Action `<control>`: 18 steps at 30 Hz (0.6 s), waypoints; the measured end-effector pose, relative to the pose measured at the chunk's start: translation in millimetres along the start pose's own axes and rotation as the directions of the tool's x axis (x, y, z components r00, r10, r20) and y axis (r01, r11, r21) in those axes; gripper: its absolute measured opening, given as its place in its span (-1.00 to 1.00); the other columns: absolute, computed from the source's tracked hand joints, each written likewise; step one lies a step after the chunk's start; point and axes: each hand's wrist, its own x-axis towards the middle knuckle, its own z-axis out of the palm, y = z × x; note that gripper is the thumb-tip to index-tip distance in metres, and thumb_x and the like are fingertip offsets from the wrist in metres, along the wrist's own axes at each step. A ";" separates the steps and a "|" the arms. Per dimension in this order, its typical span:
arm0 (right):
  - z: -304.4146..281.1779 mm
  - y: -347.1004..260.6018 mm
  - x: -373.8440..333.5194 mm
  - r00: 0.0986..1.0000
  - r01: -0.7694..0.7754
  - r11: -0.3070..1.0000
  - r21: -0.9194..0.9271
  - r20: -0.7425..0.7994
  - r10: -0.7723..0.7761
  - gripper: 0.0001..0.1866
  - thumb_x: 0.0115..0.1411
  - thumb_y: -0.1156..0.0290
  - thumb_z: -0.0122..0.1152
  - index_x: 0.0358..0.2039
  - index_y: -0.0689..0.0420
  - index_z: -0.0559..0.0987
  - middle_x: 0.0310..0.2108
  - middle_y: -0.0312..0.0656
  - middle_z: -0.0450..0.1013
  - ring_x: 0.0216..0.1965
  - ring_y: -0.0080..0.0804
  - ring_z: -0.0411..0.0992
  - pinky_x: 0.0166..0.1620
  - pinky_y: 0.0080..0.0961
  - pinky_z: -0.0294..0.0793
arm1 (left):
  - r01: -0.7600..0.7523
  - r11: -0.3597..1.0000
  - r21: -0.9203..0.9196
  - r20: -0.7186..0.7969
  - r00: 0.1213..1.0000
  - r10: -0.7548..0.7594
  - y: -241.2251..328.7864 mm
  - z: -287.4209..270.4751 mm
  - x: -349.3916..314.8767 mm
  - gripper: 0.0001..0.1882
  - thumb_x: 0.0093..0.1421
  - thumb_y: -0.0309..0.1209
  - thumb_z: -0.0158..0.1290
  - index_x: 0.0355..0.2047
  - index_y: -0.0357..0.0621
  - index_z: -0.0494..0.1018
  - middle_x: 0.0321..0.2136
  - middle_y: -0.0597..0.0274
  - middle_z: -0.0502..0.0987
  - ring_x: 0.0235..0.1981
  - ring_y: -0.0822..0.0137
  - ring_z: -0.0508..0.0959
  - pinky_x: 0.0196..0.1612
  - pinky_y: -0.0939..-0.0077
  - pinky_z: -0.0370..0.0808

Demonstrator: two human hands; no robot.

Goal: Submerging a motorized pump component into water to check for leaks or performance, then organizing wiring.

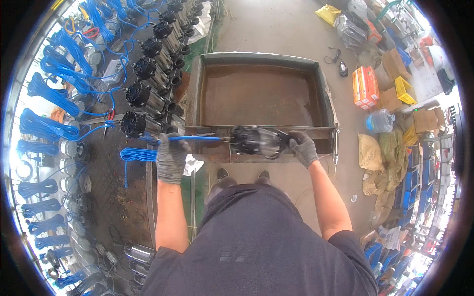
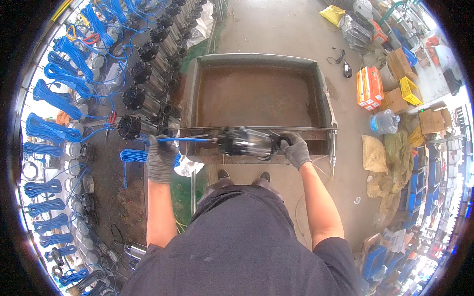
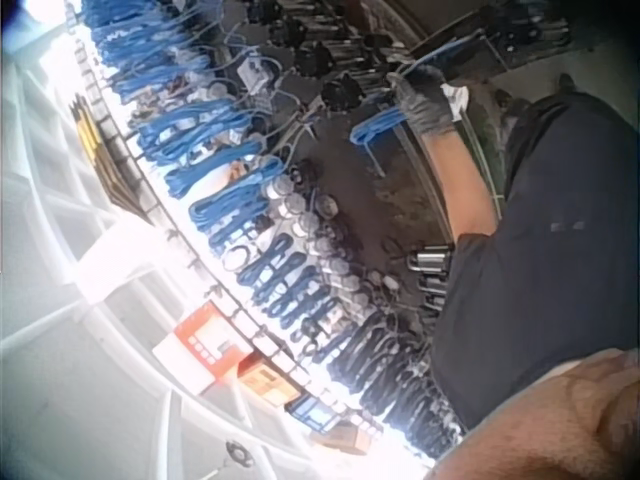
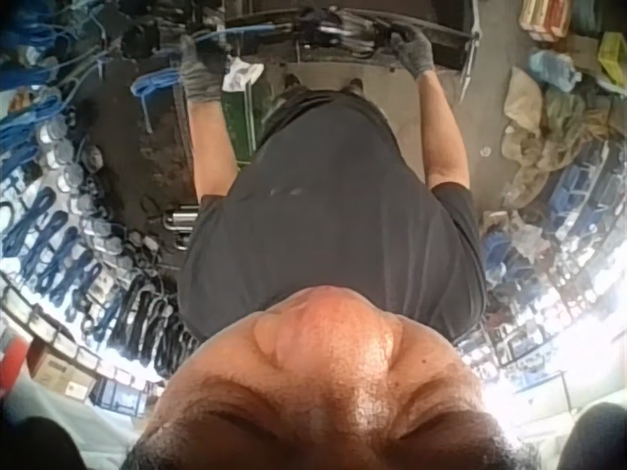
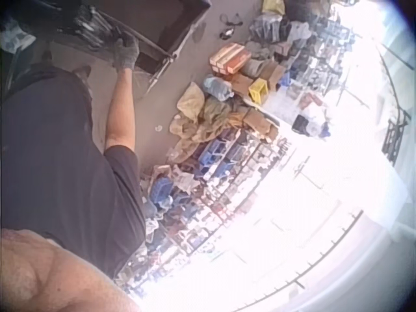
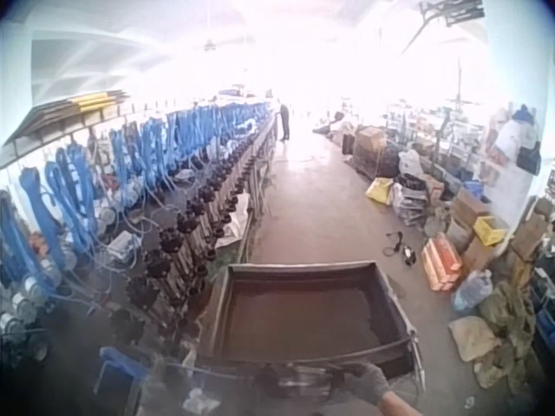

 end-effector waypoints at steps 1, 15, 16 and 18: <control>1.9 15.1 -3.3 1.000 -0.001 1.000 0.001 0.000 0.001 -0.70 0.17 0.51 0.31 -0.05 0.18 0.64 -0.11 0.04 0.57 -0.12 -0.17 0.60 0.02 -0.26 0.58 | 0.001 1.000 0.001 0.000 1.000 -0.001 -4.6 11.2 -2.5 -0.49 0.34 0.07 0.13 -0.16 -0.20 0.57 -0.42 0.16 0.63 -0.42 0.30 0.63 -0.29 0.41 0.61; 23.6 72.6 -12.0 0.954 -0.120 0.939 -0.321 -0.299 0.020 -0.83 0.19 0.52 0.27 -0.18 0.20 0.59 -0.17 0.11 0.52 -0.10 0.12 0.51 -0.02 -0.10 0.48 | 0.212 0.896 0.390 0.109 0.956 -0.273 -96.8 57.7 -8.0 -0.47 0.34 0.11 0.09 -0.10 -0.16 0.56 -0.33 0.16 0.66 -0.38 0.32 0.66 -0.28 0.39 0.63; 23.2 69.7 -12.1 0.954 -0.119 0.940 -0.321 -0.299 0.018 -0.83 0.19 0.52 0.27 -0.18 0.20 0.59 -0.17 0.11 0.52 -0.10 0.12 0.51 -0.02 -0.10 0.48 | 0.217 0.899 0.381 0.121 0.952 -0.281 -96.5 57.8 -6.7 -0.47 0.34 0.11 0.09 -0.10 -0.16 0.56 -0.33 0.17 0.66 -0.38 0.32 0.66 -0.28 0.40 0.63; 23.4 63.1 -11.5 0.955 -0.131 0.933 -0.335 -0.295 0.028 -0.83 0.21 0.52 0.25 -0.18 0.21 0.58 -0.16 0.11 0.52 -0.10 0.13 0.51 -0.02 -0.09 0.48 | 0.218 0.903 0.370 0.133 0.950 -0.283 -95.3 57.2 -6.1 -0.48 0.35 0.10 0.08 -0.09 -0.15 0.56 -0.33 0.17 0.66 -0.38 0.32 0.66 -0.28 0.40 0.63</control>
